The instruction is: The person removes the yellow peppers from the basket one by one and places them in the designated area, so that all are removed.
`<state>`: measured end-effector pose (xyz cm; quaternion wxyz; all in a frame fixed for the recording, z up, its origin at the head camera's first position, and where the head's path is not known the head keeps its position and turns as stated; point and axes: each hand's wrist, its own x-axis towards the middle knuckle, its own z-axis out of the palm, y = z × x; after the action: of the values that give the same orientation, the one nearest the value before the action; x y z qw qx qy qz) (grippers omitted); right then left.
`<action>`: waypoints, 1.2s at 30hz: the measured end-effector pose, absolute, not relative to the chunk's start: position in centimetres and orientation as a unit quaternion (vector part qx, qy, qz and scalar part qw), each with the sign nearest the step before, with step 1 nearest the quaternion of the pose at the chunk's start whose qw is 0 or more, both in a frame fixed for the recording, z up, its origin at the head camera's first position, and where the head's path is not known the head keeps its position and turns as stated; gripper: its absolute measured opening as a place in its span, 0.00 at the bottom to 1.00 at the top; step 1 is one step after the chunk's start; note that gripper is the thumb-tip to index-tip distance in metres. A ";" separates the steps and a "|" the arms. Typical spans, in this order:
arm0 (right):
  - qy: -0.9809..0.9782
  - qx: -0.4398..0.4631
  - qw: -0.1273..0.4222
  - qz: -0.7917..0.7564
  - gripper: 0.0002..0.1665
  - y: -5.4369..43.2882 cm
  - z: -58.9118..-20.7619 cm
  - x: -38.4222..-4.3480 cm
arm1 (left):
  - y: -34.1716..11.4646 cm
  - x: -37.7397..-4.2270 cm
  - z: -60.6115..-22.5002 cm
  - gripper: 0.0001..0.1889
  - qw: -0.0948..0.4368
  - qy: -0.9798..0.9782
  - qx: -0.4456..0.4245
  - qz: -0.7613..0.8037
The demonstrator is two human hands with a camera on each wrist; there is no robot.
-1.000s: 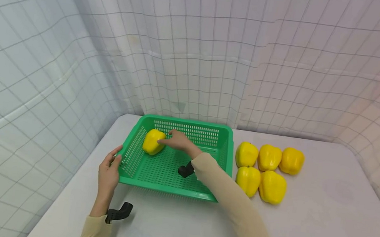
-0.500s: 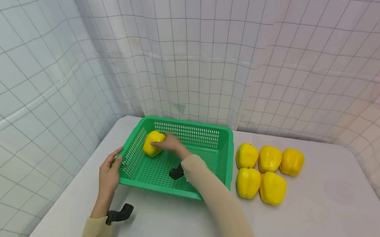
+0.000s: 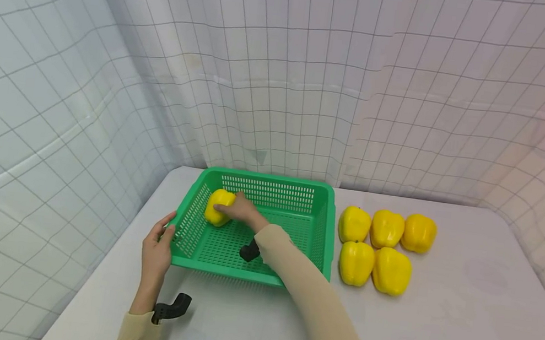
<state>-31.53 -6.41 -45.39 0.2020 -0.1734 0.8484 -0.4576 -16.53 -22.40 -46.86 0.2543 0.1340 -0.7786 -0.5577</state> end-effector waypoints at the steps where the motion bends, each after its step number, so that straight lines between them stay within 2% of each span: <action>1: 0.849 -0.174 0.201 -0.457 0.44 -6.4 -45.4 -31.5 | -22.4 -16.5 -46.9 0.18 0.254 -0.780 0.135 -0.556; 12: 0.874 -0.191 0.189 -0.405 0.45 -6.5 -45.3 -30.9 | -22.4 -16.6 -46.9 0.18 0.260 -0.789 0.142 -0.539; 19: 0.861 -0.186 0.197 -0.431 0.44 -5.9 -45.4 -30.8 | -22.4 -16.5 -46.7 0.18 0.257 -0.788 0.145 -0.541; 27: 0.868 -0.189 0.182 -0.421 0.44 -4.9 -45.0 -30.4 | -22.4 -16.5 -46.7 0.18 0.260 -0.772 0.126 -0.566; 36: 0.883 -0.209 0.190 -0.376 0.44 -3.6 -44.5 -30.0 | -22.3 -16.4 -46.7 0.18 0.257 -0.780 0.136 -0.554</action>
<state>-29.99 -3.64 -44.53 0.1901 -0.2085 0.8826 -0.3761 -16.38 -22.28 -46.73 0.2565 0.1362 -0.7799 -0.5545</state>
